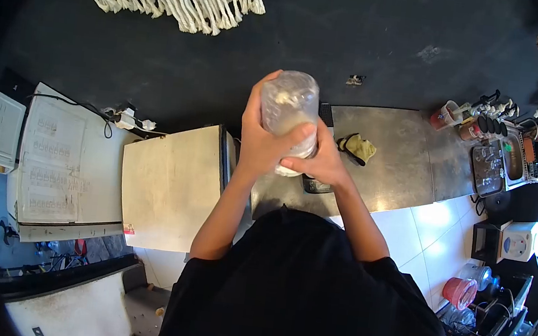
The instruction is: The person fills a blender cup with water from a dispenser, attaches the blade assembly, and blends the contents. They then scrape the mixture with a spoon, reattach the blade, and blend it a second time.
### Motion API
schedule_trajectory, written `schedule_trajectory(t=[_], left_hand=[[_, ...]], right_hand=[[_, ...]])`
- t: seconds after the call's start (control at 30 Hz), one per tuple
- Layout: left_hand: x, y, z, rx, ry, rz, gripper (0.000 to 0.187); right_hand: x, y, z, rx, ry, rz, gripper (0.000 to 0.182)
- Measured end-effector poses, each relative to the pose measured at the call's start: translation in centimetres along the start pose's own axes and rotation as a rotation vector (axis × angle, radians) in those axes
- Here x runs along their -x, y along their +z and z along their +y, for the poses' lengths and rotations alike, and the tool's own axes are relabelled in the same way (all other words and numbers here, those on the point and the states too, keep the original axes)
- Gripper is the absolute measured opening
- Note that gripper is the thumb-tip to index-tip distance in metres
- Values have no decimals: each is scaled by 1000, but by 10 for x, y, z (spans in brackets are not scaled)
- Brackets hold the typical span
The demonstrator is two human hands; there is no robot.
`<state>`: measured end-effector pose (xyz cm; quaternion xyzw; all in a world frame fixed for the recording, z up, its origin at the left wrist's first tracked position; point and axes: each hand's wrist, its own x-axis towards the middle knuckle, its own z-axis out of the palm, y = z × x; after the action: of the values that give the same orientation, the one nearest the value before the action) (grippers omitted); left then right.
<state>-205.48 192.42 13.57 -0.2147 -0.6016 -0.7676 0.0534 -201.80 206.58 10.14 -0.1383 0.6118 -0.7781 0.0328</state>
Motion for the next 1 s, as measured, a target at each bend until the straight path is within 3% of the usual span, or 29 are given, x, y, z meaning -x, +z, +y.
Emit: schedule_trajectory(t=[0.1, 0.13, 0.17, 0.23, 0.27, 0.37, 0.43, 0.5, 0.63, 0.7, 0.77, 1.0], left_hand=[[3, -4, -9, 96, -95, 74, 80], [6, -8, -17, 92, -84, 104, 69], [8, -10, -24, 94, -84, 103, 69], [14, -11, -35, 359, -176, 265, 55], [17, -11, -39, 404, -167, 292, 47], [22, -9, -53, 557, -168, 388, 51], [27, -2, -59, 463, -211, 457, 56], [28, 5, -54, 598, -266, 489, 59], [24, 11, -16, 690, -407, 597, 69], [25, 4, -17, 687, -337, 517, 71], [25, 4, -7, 765, -409, 550, 69], [35, 5, -7, 716, -402, 489, 71]], right_hand=[[-4, 7, -2, 6, -10, 71, 96], [-6, 7, 2, 78, -70, 102, 99], [-6, 9, 3, 80, -71, 103, 99], [-5, 17, 1, 203, -81, 280, 102], [-5, 19, 7, 323, -118, 351, 94], [-10, 23, 19, 124, -192, 518, 87], [-20, 26, 26, 269, -246, 540, 85], [-27, 37, 25, -86, -301, 595, 80], [-30, 49, 18, 9, -472, 501, 81], [-26, 46, 23, 71, -486, 399, 88], [-26, 36, 41, 556, -759, 322, 95], [-33, 32, 40, 519, -883, 324, 98]])
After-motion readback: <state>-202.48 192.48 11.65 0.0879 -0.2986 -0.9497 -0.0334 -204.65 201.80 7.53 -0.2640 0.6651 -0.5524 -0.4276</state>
